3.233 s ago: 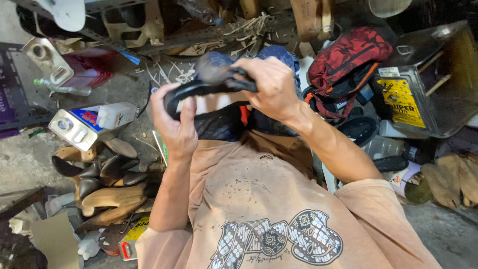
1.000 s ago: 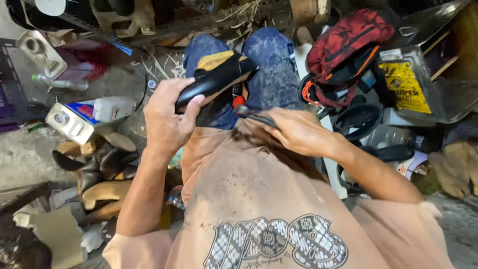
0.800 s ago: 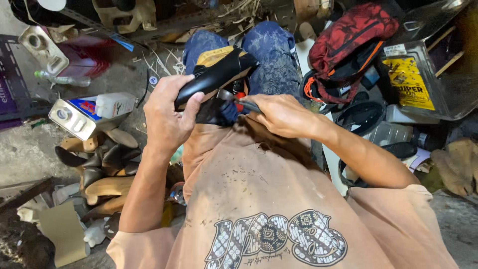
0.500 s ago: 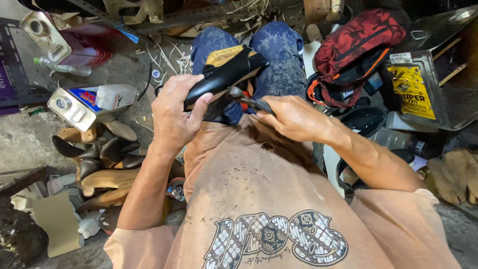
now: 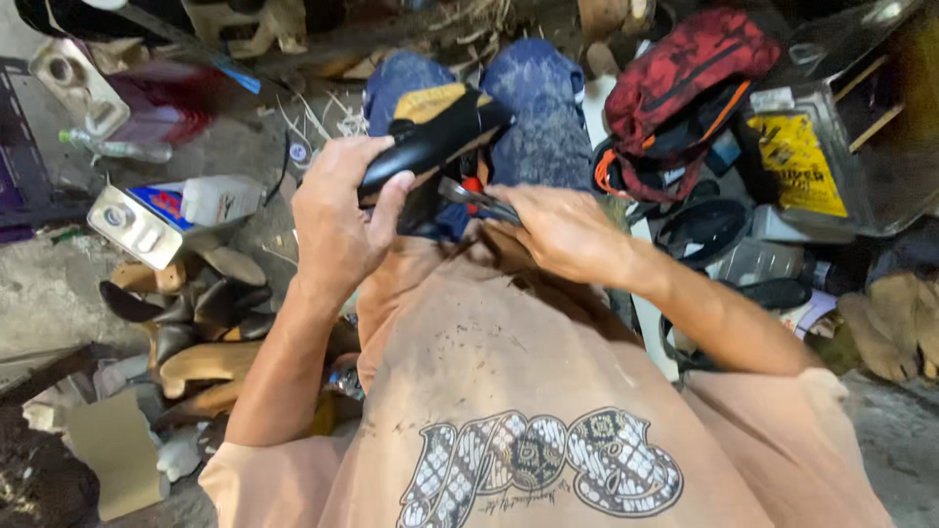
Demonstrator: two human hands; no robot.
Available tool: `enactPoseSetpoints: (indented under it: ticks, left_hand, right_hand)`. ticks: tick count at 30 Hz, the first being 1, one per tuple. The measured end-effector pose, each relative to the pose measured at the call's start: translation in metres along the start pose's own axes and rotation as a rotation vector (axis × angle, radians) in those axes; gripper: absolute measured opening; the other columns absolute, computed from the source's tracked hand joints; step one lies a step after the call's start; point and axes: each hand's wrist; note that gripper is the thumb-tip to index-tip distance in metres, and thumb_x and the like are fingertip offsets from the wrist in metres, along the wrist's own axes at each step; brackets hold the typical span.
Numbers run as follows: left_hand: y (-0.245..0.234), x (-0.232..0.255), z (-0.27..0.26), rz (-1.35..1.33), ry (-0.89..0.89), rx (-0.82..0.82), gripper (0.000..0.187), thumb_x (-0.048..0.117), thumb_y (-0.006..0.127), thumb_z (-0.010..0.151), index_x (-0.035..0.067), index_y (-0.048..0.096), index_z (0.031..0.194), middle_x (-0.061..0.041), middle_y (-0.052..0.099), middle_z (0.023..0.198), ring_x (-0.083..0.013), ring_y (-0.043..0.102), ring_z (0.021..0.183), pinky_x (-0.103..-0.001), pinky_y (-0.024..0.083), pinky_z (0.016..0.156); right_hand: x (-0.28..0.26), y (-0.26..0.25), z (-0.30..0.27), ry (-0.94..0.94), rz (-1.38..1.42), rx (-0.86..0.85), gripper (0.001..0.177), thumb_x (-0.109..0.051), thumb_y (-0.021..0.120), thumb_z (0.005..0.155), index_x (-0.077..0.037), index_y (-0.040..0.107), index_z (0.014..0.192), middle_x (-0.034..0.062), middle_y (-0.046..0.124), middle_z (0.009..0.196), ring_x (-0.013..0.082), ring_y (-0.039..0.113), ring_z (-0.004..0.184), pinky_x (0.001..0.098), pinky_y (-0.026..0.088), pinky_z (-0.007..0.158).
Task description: The person holds a black shoe on their lap and repeatedly uses a hammer to tap the heel and sole area. They rotate the shoe to access different sides and continue hammering along the edges and heel.
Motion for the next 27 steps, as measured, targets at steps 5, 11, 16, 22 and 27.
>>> enactPoseSetpoints:
  ticks: [5,11,16,22,27]
  left_hand:
    - [0.0,-0.002,-0.004,-0.006,-0.009,0.026,0.031,0.027,0.074,0.098,0.008,0.07,0.122,-0.013,0.068,0.111,-0.0383,0.068,0.1,-0.046,0.053,0.088]
    - [-0.001,-0.002,-0.005,-0.001,-0.002,0.021,0.031,0.028,0.071,0.1,0.007,0.069,0.123,-0.014,0.068,0.111,-0.0384,0.067,0.099,-0.047,0.053,0.087]
    - [-0.001,-0.006,-0.012,-0.026,0.032,0.02,0.031,0.029,0.072,0.1,0.007,0.071,0.121,-0.014,0.069,0.111,-0.0378,0.068,0.1,-0.045,0.053,0.088]
    - [0.005,-0.012,-0.02,-0.058,0.023,0.056,0.031,0.03,0.072,0.099,0.008,0.071,0.121,-0.013,0.069,0.112,-0.0358,0.069,0.102,-0.043,0.053,0.09]
    - [0.006,-0.007,-0.02,-0.026,0.051,0.078,0.031,0.029,0.07,0.1,0.006,0.071,0.121,-0.013,0.069,0.113,-0.0356,0.069,0.103,-0.043,0.053,0.09]
  right_hand:
    - [0.022,0.002,0.019,0.015,-0.139,-0.078,0.04,-0.021,0.054,0.102,-0.004,0.055,0.138,0.0198,0.07,0.114,0.0414,0.068,0.11,0.0564,0.055,0.086]
    - [0.01,-0.02,0.022,0.023,-0.112,-0.179,0.04,-0.025,0.049,0.105,-0.001,0.058,0.135,0.0143,0.07,0.11,0.0376,0.073,0.101,0.0493,0.058,0.083]
    - [0.021,0.007,-0.004,-0.015,-0.016,-0.085,0.04,-0.029,0.047,0.106,-0.001,0.059,0.132,0.0162,0.07,0.105,0.0402,0.073,0.097,0.0512,0.059,0.079]
    - [0.015,0.002,-0.001,-0.037,-0.064,-0.062,0.038,-0.028,0.047,0.106,-0.003,0.057,0.133,0.0163,0.067,0.099,0.0414,0.072,0.087,0.0533,0.058,0.072]
    - [0.014,0.001,0.007,-0.083,-0.393,-0.022,0.041,-0.02,0.056,0.099,-0.005,0.054,0.137,0.012,0.065,0.098,0.0363,0.073,0.085,0.048,0.06,0.071]
Point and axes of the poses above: each hand's wrist, its own z-axis towards the middle knuckle, its own y-axis out of the palm, x = y × z
